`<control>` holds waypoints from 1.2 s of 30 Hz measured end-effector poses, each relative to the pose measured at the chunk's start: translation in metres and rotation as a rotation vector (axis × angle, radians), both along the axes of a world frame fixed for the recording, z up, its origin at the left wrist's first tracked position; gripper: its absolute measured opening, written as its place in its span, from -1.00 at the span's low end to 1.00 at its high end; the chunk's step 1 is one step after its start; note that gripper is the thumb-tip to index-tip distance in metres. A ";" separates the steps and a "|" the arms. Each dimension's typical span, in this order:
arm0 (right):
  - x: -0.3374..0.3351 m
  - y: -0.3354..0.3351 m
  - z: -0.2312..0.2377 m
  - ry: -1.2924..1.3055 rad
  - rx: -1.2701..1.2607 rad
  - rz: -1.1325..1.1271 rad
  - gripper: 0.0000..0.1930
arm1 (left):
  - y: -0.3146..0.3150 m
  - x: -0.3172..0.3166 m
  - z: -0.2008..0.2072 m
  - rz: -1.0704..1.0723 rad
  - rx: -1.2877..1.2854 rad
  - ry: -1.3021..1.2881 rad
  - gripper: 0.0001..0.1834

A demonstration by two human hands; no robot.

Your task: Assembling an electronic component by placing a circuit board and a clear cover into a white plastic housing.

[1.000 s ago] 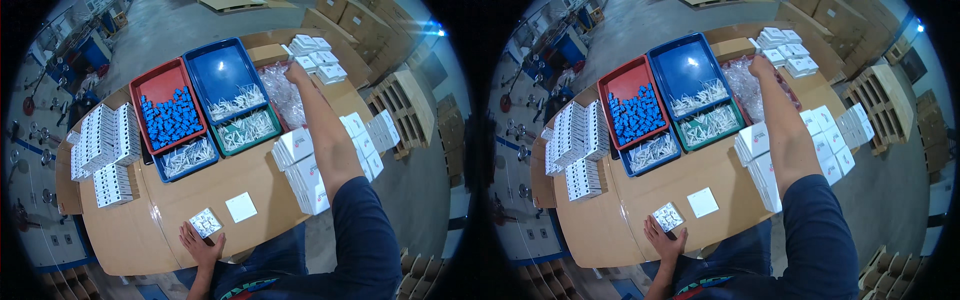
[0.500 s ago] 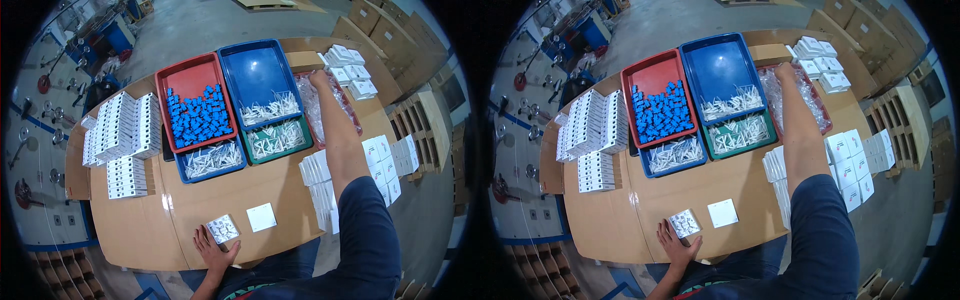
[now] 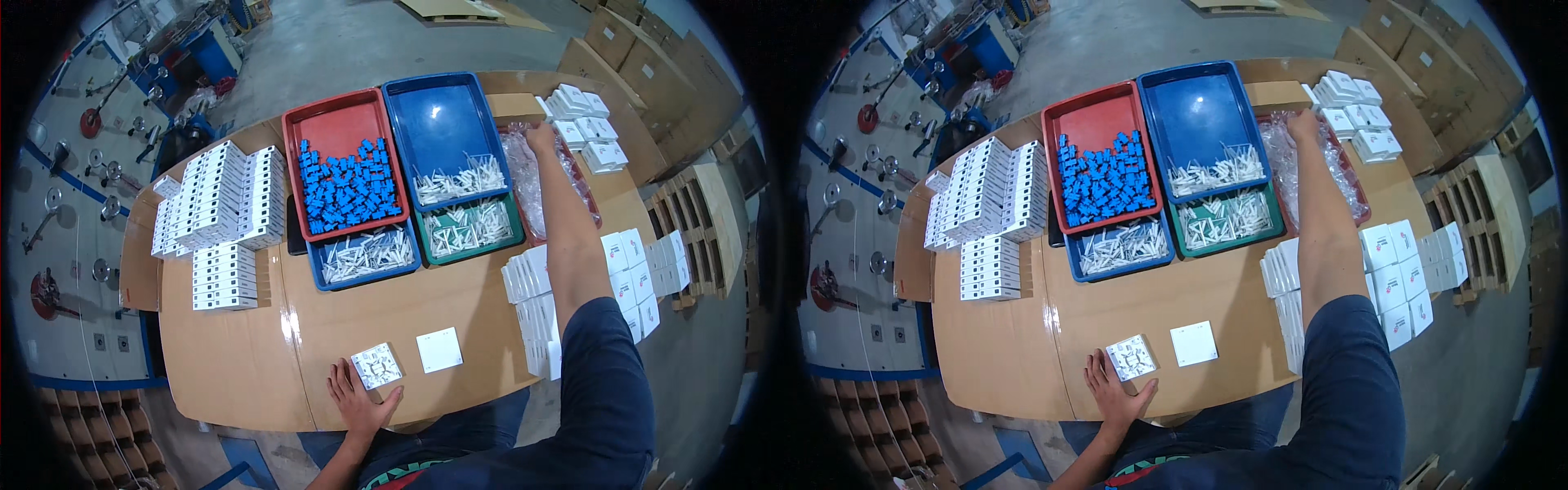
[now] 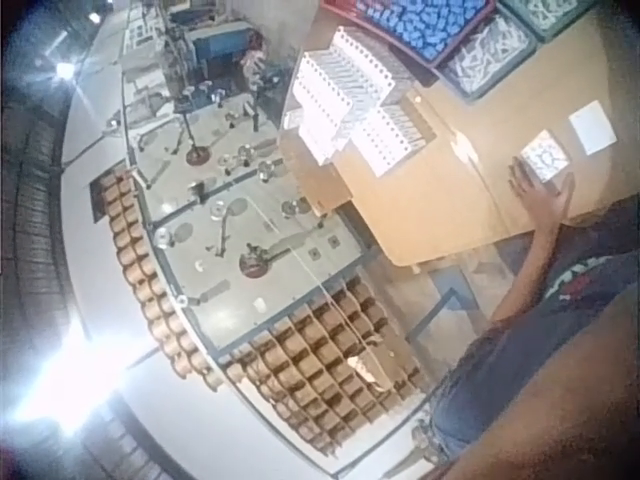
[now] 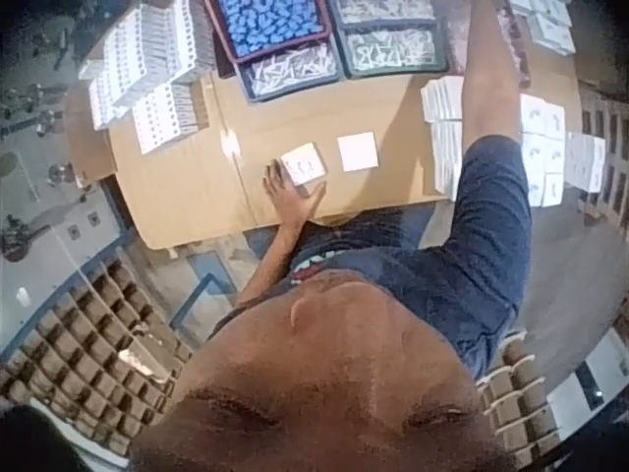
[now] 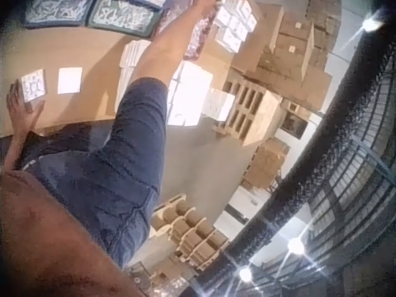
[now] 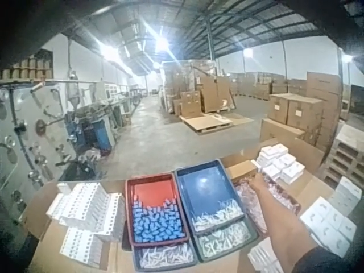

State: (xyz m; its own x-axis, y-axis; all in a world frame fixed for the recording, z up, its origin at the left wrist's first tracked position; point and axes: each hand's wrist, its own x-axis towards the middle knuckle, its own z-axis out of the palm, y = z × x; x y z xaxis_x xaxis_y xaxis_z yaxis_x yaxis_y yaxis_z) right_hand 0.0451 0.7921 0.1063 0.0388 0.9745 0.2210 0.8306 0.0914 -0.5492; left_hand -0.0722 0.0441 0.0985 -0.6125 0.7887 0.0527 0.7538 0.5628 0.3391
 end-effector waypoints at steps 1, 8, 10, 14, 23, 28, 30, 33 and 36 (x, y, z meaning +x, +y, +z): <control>0.008 0.005 0.004 -0.007 0.035 0.047 -0.72 | 0.000 0.000 0.001 0.004 0.000 -0.012 0.28; 0.047 -0.045 0.069 0.502 -0.229 0.245 -0.79 | -0.019 -0.005 -0.013 0.001 0.188 -0.116 0.28; 0.061 -0.091 0.106 0.509 -0.254 0.327 -0.85 | -0.030 -0.005 -0.019 0.024 0.426 -0.276 0.09; 0.086 -0.214 0.193 0.483 -0.284 0.596 -0.85 | -0.018 0.004 -0.004 0.072 0.655 -0.299 -0.28; 0.121 -0.492 0.205 0.709 -0.544 0.794 -0.82 | 0.090 0.077 0.123 -0.182 0.726 -1.440 -0.71; 0.119 -0.565 0.160 0.950 -0.638 0.734 -0.82 | 0.084 0.084 0.114 -0.116 0.704 -1.433 -0.78; 0.124 -0.577 0.143 0.985 -0.699 0.656 -0.84 | 0.067 0.079 0.115 -0.086 0.707 -1.392 -0.79; 0.126 -0.590 0.133 0.986 -0.760 0.639 -0.84 | 0.051 0.081 0.110 -0.105 0.688 -1.250 -0.75; 0.125 -0.599 0.132 0.987 -0.806 0.625 -0.85 | 0.038 0.079 0.105 -0.045 0.646 -1.200 -0.71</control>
